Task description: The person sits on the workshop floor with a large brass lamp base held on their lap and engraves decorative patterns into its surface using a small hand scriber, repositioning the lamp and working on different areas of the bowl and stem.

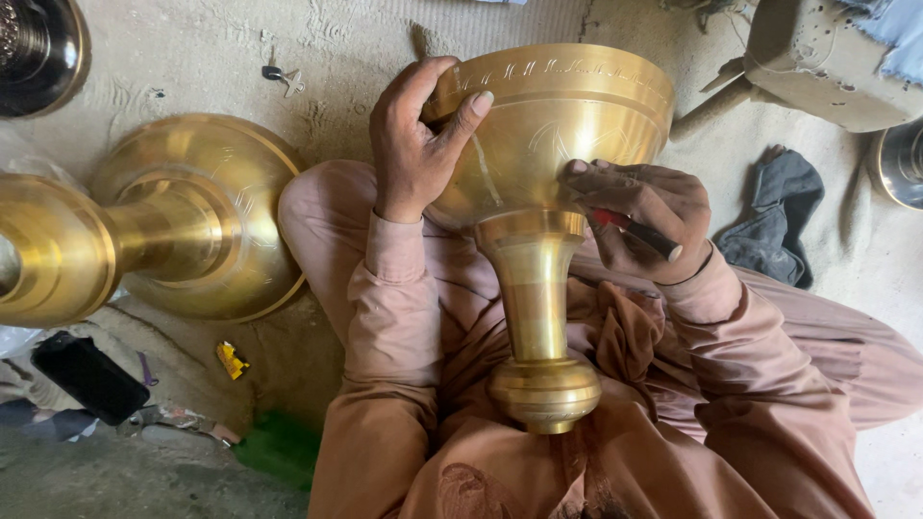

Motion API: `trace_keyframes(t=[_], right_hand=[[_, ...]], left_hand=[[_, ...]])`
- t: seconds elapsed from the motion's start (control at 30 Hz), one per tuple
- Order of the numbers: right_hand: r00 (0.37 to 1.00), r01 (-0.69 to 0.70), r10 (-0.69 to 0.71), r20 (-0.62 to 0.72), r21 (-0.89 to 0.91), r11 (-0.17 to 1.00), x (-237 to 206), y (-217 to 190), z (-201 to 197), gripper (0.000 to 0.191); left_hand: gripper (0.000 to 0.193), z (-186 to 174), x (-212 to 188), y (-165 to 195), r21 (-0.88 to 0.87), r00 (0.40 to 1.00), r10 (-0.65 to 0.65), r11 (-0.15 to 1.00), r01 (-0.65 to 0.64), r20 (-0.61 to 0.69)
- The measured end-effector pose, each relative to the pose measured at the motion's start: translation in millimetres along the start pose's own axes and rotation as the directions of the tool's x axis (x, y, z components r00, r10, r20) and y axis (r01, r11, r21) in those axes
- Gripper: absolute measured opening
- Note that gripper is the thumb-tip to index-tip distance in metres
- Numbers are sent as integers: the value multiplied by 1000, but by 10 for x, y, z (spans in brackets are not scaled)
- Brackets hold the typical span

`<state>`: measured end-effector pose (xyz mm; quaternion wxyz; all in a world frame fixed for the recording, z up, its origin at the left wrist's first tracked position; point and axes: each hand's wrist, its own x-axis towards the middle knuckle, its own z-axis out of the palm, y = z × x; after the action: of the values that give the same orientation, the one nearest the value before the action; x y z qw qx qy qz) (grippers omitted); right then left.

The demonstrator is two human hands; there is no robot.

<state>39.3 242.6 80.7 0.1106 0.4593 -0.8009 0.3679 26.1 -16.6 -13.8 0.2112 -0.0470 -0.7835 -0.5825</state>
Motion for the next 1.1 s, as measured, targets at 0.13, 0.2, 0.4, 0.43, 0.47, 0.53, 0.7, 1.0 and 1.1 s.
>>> trace_keyframes(t=[0.13, 0.2, 0.4, 0.43, 0.47, 0.53, 0.7, 1.0, 1.1], right_hand=[[1000, 17, -17, 7, -34, 999, -46, 1, -3, 19], [1000, 24, -24, 10, -49, 998, -93, 14, -7, 20], [987, 55, -49, -151, 31, 998, -335, 96, 170, 13], [973, 59, -36, -229, 96, 994, -373, 118, 262, 12], [953, 64, -12, -303, 162, 985, -423, 118, 348, 12], [924, -91, 153, -349, 188, 978, -528, 74, 522, 13], [881, -166, 308, -360, 373, 913, -606, 13, 685, 17], [847, -226, 411, -338, 471, 853, -498, -28, 658, 19], [844, -229, 403, -354, 442, 867, -506, -19, 668, 20]], left_hand=[[48, -4, 4, 13, -6, 1000, 20, 1000, -20, -9], [47, -7, 6, 18, -1, 1000, 11, 1000, -11, -6], [48, -19, -2, 37, -38, 1000, -5, 999, 5, -7], [48, -16, 7, 35, -36, 1000, -1, 999, 0, -8], [49, -16, 5, 37, -35, 1000, -1, 999, 1, -6], [48, -17, 5, 40, -7, 1000, 4, 1000, -4, -9], [45, -12, 14, 71, -39, 1000, -20, 999, 21, 21], [42, -1, 17, 108, -80, 999, -24, 996, 27, 32], [42, 4, 20, 100, -66, 1000, -6, 998, 8, 28]])
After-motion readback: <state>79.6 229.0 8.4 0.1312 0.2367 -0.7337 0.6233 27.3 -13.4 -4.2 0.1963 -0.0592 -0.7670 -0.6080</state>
